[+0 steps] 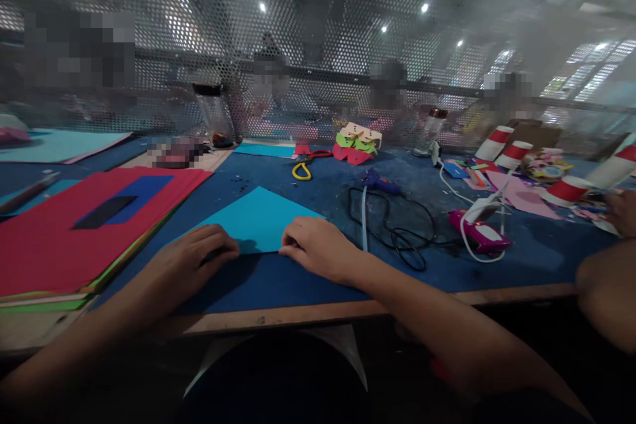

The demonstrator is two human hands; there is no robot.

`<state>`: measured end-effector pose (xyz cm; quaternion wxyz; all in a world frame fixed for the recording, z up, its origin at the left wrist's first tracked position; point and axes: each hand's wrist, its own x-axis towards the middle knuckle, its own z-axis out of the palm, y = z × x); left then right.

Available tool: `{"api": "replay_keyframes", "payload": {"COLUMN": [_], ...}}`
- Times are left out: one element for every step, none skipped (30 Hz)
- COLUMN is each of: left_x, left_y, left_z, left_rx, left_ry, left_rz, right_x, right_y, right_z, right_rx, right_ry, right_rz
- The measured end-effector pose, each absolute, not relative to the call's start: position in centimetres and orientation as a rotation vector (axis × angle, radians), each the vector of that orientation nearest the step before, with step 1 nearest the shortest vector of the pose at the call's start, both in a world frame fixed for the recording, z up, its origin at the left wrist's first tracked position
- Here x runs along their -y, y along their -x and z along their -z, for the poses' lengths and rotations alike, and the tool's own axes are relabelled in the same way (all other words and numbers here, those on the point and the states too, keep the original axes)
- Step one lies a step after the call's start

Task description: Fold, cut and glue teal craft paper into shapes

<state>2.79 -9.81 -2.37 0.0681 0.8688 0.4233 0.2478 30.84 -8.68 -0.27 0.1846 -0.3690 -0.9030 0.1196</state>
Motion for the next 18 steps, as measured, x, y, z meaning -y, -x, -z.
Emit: {"api": "replay_keyframes", "payload": {"left_x": [9.8, 9.7, 9.7, 9.6, 9.5, 9.5, 9.4, 9.3, 9.2, 9.2, 9.1, 9.1, 9.0, 9.0, 9.0, 9.0, 9.0, 9.0], "left_y": [-2.8, -2.7, -2.7, -2.6, -2.6, -2.5, -2.5, -2.5, -2.4, -2.4, -2.4, -2.4, -2.3, -2.2, -2.1, -2.0, -1.8, -1.7], "left_z": [2.4, 2.4, 2.5, 2.5, 2.5, 2.6, 2.6, 2.6, 2.6, 2.6, 2.5, 2.5, 2.5, 2.5, 2.4, 2.4, 2.4, 2.3], "left_rx": [-1.281, -1.289, -1.301, -1.313, -1.324, -1.332, -1.341, -1.35, -1.359, -1.372, -1.392, -1.416, -1.443, -1.469, -1.493, -1.512, -1.524, -1.53], "left_ry": [-2.608, -2.601, -2.594, -2.587, -2.577, -2.568, -2.557, -2.546, -2.537, -2.529, -2.521, -2.514, -2.506, -2.497, -2.488, -2.479, -2.472, -2.465], "left_rz": [-0.746, -0.748, -0.748, -0.747, -0.745, -0.746, -0.745, -0.741, -0.735, -0.73, -0.724, -0.716, -0.709, -0.702, -0.693, -0.684, -0.678, -0.676], "right_x": [8.7, 8.7, 8.7, 8.7, 8.7, 8.7, 8.7, 8.8, 8.8, 8.9, 8.9, 8.9, 8.9, 9.0, 8.9, 8.9, 8.9, 8.9], "right_y": [-30.8, -30.8, -30.8, -30.8, -30.7, -30.7, -30.7, -30.6, -30.6, -30.6, -30.5, -30.5, -30.5, -30.5, -30.5, -30.5, -30.5, -30.5], "right_z": [0.3, 0.3, 0.3, 0.3, 0.3, 0.3, 0.3, 0.2, 0.1, 0.0, -0.1, -0.2, -0.3, -0.4, -0.4, -0.5, -0.5, -0.4], "right_rx": [2.537, 2.529, 2.52, 2.511, 2.503, 2.496, 2.491, 2.488, 2.486, 2.484, 2.483, 2.482, 2.48, 2.479, 2.478, 2.476, 2.475, 2.474], "right_ry": [1.052, 1.062, 1.073, 1.082, 1.089, 1.096, 1.104, 1.115, 1.132, 1.154, 1.179, 1.204, 1.224, 1.239, 1.247, 1.249, 1.249, 1.249], "right_rz": [-0.346, -0.354, -0.363, -0.374, -0.384, -0.391, -0.397, -0.4, -0.402, -0.404, -0.406, -0.407, -0.405, -0.401, -0.396, -0.389, -0.384, -0.382]}}
